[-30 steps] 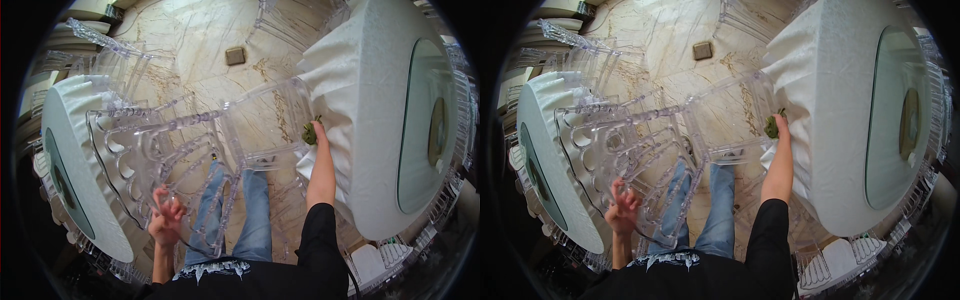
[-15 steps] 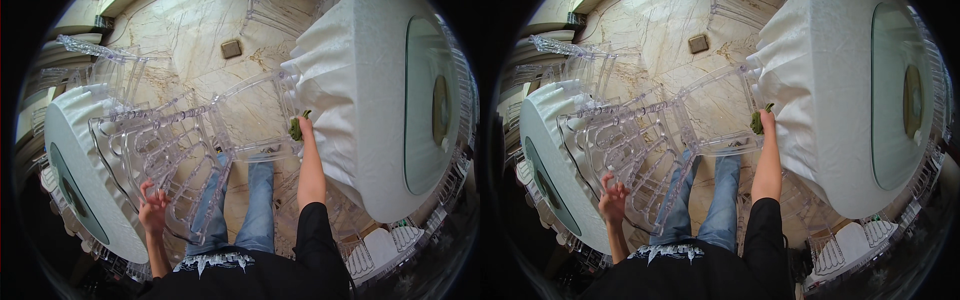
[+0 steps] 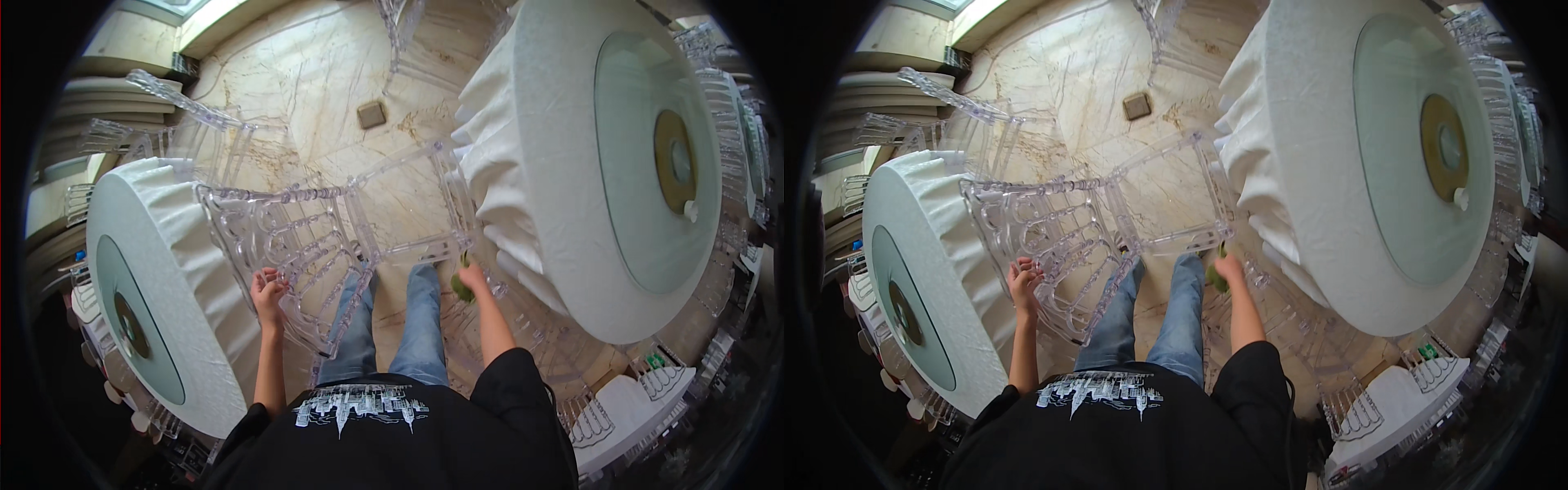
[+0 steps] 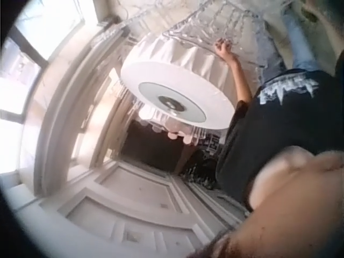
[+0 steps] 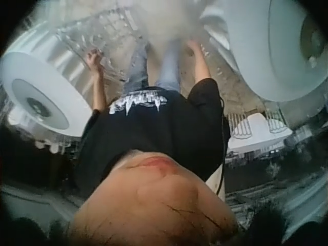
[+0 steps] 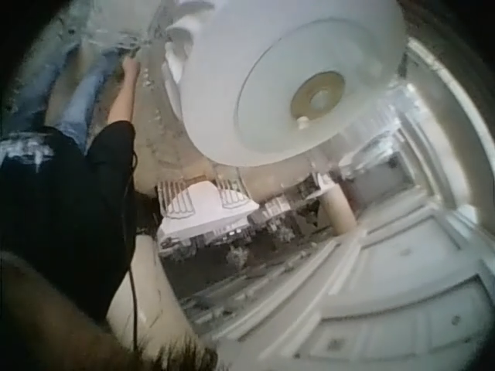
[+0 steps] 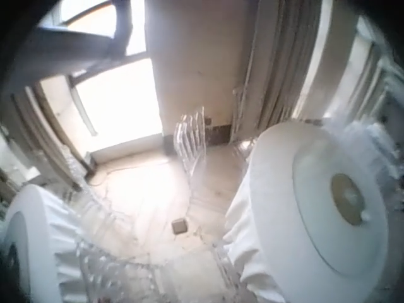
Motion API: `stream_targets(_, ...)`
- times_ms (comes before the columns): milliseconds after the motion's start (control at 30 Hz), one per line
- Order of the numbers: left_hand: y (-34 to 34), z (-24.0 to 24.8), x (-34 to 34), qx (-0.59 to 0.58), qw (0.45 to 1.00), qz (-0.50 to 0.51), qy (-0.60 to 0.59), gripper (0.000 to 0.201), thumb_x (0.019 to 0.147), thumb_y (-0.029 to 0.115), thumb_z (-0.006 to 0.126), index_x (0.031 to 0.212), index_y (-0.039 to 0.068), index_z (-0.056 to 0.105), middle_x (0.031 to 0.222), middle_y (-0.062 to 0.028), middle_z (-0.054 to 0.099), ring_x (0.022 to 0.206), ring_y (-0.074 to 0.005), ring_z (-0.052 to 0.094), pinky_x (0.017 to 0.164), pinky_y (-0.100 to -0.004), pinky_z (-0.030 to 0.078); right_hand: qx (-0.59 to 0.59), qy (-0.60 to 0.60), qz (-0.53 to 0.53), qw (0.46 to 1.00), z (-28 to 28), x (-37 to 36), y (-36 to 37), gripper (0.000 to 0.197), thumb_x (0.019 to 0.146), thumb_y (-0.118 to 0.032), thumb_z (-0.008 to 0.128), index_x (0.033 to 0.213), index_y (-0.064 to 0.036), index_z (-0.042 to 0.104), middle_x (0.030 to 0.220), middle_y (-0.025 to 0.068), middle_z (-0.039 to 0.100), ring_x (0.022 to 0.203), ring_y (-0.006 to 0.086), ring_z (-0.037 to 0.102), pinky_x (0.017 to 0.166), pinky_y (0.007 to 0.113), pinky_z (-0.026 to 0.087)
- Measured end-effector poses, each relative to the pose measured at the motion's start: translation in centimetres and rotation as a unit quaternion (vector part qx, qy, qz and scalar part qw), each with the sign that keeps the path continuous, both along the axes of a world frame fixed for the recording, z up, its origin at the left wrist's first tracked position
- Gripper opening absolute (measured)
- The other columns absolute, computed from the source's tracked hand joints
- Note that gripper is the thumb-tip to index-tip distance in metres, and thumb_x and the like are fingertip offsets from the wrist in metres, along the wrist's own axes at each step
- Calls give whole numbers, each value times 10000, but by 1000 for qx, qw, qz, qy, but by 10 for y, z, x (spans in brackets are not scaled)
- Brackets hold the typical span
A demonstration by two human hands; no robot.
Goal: Arranging clear plastic chairs around circular banquet tables while holding a cleaning cloth.
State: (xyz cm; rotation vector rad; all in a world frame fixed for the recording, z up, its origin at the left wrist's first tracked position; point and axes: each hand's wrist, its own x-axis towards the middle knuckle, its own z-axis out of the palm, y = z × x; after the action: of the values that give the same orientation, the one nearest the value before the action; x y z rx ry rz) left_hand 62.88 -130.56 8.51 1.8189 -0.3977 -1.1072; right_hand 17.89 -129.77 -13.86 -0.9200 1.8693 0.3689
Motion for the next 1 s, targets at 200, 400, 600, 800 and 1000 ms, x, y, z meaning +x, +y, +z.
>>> stream_targets(200,-4,6,1,18,1000,-7,-11,241,655,82,481,883,14,518,762,-48,522,642,-133,520,592,-239,417,-13,-51,-24,998,71,17,60,491,687,-301,524,1009,66,575,1027,281,562,1012,377,537,861,396,417)
stream_targets(400,-5,-12,9,-24,999,-14,-31,250,668,107,504,895,22,565,680,-54,555,584,-124,521,553,-233,392,-53,-46,-77,995,124,-4,100,505,682,-326,527,961,92,583,1006,305,558,1006,389,532,864,393,411)
stream_targets(600,-4,1,-2,-6,987,-75,-139,311,677,151,524,961,52,602,658,-110,629,612,-170,585,571,-278,422,-106,8,-171,979,148,-12,142,508,690,-300,558,974,121,563,969,264,594,920,343,593,778,378,452)
stream_targets(800,-15,23,-7,36,952,-134,-273,352,707,227,518,1017,71,579,803,-173,633,764,-340,602,712,-403,454,-38,-3,-271,962,169,21,194,549,705,-308,558,1061,108,528,1051,282,556,1004,365,546,820,383,425)
stream_targets(1000,-16,15,-10,-20,954,-169,-245,374,710,217,507,1035,43,565,810,-206,622,771,-357,600,731,-415,451,-124,34,-315,940,159,46,228,498,698,-296,564,947,136,561,913,250,604,865,322,601,744,377,452)
